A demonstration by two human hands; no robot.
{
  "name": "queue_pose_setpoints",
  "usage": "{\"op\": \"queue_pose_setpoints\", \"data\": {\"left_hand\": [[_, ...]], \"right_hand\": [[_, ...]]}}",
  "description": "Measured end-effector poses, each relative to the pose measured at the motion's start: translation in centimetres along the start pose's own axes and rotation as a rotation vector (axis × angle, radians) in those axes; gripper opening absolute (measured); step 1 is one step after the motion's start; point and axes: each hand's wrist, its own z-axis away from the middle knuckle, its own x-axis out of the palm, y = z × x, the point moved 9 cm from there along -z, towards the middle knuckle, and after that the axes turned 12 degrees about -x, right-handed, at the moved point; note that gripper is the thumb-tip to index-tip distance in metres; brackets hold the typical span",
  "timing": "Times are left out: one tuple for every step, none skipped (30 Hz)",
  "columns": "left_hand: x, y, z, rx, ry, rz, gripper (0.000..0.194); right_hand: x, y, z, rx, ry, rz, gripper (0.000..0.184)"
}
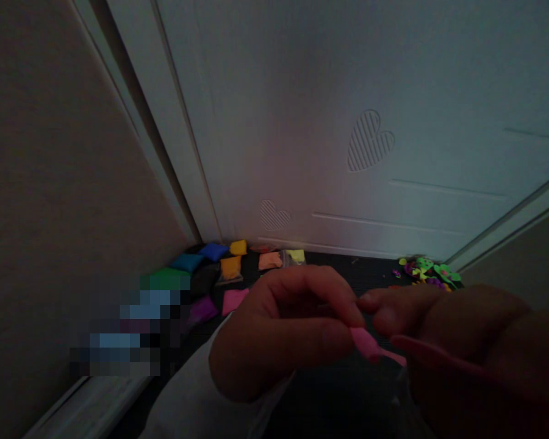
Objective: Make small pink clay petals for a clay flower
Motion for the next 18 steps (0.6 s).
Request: {"op": "queue_pose_setpoints", "data": {"left_hand": [[0.0,0.1,0.1,0.002,0.000,-0.006,0.009],[0.1,0.2,0.1,0.004,-0.003,-0.011,0.008],[0.2,0.3,0.1,0.004,-0.007,-0.015,0.007],[0.3,0.3,0.2,0.003,-0.009,-0.016,0.006],[0.3,0.3,0.1,0.001,-0.009,-0.017,0.006],[0.3,0.3,0.1,-0.003,-0.005,-0.016,0.006],[0.3,0.2,0.1,-0.008,0.000,-0.014,0.007],[0.3,0.2,0.1,-0.010,0.008,-0.010,0.008],[0.2,0.1,0.0,-0.012,0.017,-0.007,0.009],[0.1,0.1,0.0,-0.014,0.026,-0.007,0.010],[0.0,0.1,0.0,-0.014,0.034,-0.008,0.010],[-0.1,0.2,0.0,-0.012,0.041,-0.012,0.010],[-0.1,0.2,0.1,-0.009,0.046,-0.019,0.009],[-0.1,0.3,0.1,-0.004,0.049,-0.029,0.008],[-0.1,0.4,0.2,0.000,0.053,-0.044,0.006],[0.0,0.5,0.2,0.002,0.060,-0.062,0.005],[0.0,0.6,0.3,0.003,0.078,-0.085,0.004],[-0.1,0.7,0.4,0.005,0.105,-0.110,0.003]], "right_hand": [[-0.2,-0.1,-0.1,-0.013,0.006,0.010,0.017],[-0.3,-0.2,-0.1,-0.027,0.013,0.023,0.016],[-0.5,-0.4,-0.2,-0.044,0.026,0.038,0.016],[-0.6,-0.5,-0.3,-0.061,0.043,0.055,0.016],[-0.7,-0.6,-0.3,-0.071,0.058,0.074,0.016],[-0.8,-0.6,-0.3,-0.073,0.071,0.093,0.016],[-0.8,-0.7,-0.3,-0.072,0.080,0.112,0.016],[-0.8,-0.7,-0.3,-0.070,0.085,0.128,0.016],[-0.7,-0.7,-0.4,-0.070,0.082,0.139,0.016],[-0.5,-0.7,-0.4,-0.071,0.070,0.145,0.017],[-0.4,-0.7,-0.4,-0.072,0.059,0.149,0.017],[-0.4,-0.8,-0.5,-0.074,0.052,0.148,0.016],[-0.4,-0.8,-0.5,-0.069,0.046,0.146,0.016],[-0.5,-0.8,-0.6,-0.069,0.048,0.145,0.015],[-0.6,-0.8,-0.6,-0.067,0.055,0.145,0.014],[-0.8,-0.9,-0.6,-0.068,0.068,0.150,0.013],[-1.0,-0.9,-0.6,-0.064,0.079,0.162,0.012],[-1.2,-0.9,-0.6,-0.056,0.087,0.180,0.012]]}}
